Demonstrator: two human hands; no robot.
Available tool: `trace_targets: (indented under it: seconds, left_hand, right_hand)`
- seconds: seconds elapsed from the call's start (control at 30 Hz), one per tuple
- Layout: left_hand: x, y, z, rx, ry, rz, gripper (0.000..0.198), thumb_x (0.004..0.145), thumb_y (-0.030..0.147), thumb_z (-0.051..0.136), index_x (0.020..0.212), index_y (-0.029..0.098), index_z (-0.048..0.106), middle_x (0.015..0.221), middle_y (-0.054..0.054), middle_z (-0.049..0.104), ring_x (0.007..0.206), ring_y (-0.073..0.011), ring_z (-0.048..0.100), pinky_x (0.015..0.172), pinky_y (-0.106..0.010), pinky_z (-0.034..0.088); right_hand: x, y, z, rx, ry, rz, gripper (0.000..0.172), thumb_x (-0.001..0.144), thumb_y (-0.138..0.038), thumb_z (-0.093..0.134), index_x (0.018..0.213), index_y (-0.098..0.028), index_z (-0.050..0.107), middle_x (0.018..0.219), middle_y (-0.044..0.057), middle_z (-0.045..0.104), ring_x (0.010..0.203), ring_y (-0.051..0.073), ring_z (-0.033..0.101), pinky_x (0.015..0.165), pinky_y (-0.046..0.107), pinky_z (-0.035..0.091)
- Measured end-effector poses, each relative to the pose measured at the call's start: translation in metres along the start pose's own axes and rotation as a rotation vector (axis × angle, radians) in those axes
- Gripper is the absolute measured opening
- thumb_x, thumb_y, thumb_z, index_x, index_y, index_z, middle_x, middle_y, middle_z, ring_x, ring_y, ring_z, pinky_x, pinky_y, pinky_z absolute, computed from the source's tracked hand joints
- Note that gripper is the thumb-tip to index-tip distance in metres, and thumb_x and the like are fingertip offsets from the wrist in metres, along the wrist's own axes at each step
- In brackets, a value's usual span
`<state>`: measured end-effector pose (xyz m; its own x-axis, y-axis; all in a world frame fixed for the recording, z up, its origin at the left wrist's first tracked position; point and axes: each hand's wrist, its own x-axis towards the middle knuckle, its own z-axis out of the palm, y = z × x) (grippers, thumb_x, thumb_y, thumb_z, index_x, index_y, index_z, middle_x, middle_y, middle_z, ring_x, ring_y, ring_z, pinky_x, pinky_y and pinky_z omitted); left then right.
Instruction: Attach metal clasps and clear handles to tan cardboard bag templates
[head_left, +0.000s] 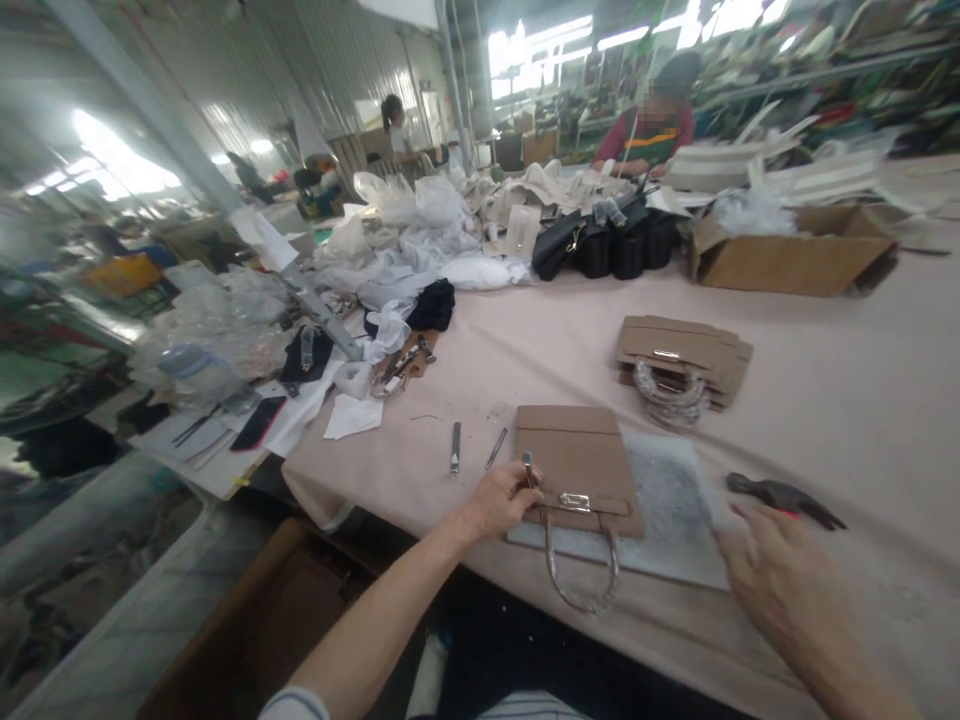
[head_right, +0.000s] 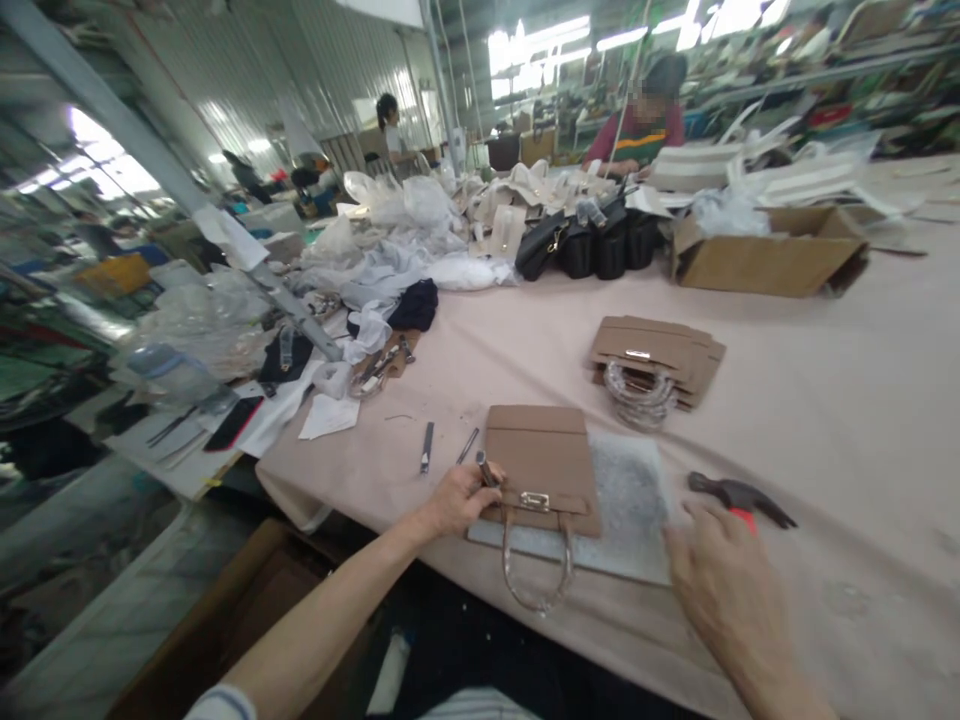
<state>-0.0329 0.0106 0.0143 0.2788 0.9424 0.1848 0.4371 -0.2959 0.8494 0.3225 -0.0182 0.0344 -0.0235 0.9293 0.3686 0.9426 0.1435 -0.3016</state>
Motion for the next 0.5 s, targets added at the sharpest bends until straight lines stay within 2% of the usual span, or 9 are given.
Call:
trace_targets:
  seconds: [0.03, 0.1, 0.2, 0.27, 0.33, 0.5]
  left_hand:
    - [0.0, 0.001, -0.001, 0.013, -0.004, 0.013, 0.015, 0.082, 0.016, 0.065, 0.096, 0.017, 0.068, 0.097, -0.005, 0.074, 0.093, -0.0192, 0.069, 0.091, -0.031, 0.055]
    - [0.002, 0.004, -0.002, 0.055, -0.008, 0.037, 0.014, 0.082, 0.015, 0.064, 0.095, 0.017, 0.067, 0.098, -0.005, 0.073, 0.095, -0.0197, 0.069, 0.092, -0.031, 0.055]
    - [0.005, 0.01, -0.003, 0.164, -0.035, 0.071, 0.011, 0.083, 0.015, 0.064, 0.094, 0.017, 0.067, 0.096, -0.007, 0.073, 0.094, -0.0212, 0.07, 0.09, -0.032, 0.056]
    - [0.008, 0.011, -0.003, 0.225, -0.086, 0.089, 0.009, 0.083, 0.016, 0.064, 0.091, 0.017, 0.067, 0.094, -0.008, 0.073, 0.091, -0.0222, 0.07, 0.088, -0.034, 0.056]
    - [0.009, 0.009, 0.0, 0.193, -0.089, 0.069, 0.007, 0.082, 0.016, 0.064, 0.088, 0.017, 0.067, 0.091, -0.008, 0.073, 0.088, -0.0226, 0.07, 0.086, -0.035, 0.057]
    - [0.0, -0.004, 0.007, -0.226, 0.201, -0.122, 0.01, 0.085, 0.02, 0.059, 0.088, 0.015, 0.066, 0.097, -0.011, 0.077, 0.091, -0.0219, 0.074, 0.084, -0.035, 0.061]
  right_hand:
    - [0.002, -0.02, 0.01, 0.028, 0.013, -0.11, 0.037, 0.097, -0.042, 0.046, 0.112, -0.013, 0.064, 0.116, 0.023, 0.064, 0.111, 0.035, 0.061, 0.092, 0.047, 0.048]
    - [0.002, -0.059, 0.03, 0.078, 0.005, -0.221, 0.038, 0.098, -0.04, 0.047, 0.12, -0.012, 0.06, 0.119, 0.02, 0.063, 0.108, 0.032, 0.059, 0.091, 0.045, 0.048]
    - [-0.006, -0.101, 0.055, 0.016, -0.077, -0.237, 0.037, 0.097, -0.034, 0.05, 0.128, -0.016, 0.057, 0.129, 0.016, 0.058, 0.113, 0.033, 0.055, 0.091, 0.046, 0.046]
    - [-0.012, -0.113, 0.063, -0.031, -0.095, -0.211, 0.038, 0.097, -0.031, 0.051, 0.132, -0.016, 0.055, 0.133, 0.016, 0.057, 0.117, 0.034, 0.052, 0.093, 0.048, 0.044]
    - [-0.016, -0.114, 0.064, -0.041, -0.103, -0.194, 0.04, 0.096, -0.03, 0.053, 0.134, -0.016, 0.054, 0.135, 0.016, 0.056, 0.118, 0.034, 0.051, 0.095, 0.049, 0.043]
    - [-0.015, -0.11, 0.059, -0.031, -0.136, -0.168, 0.04, 0.094, -0.029, 0.058, 0.132, -0.018, 0.056, 0.135, 0.014, 0.057, 0.118, 0.033, 0.051, 0.095, 0.047, 0.043]
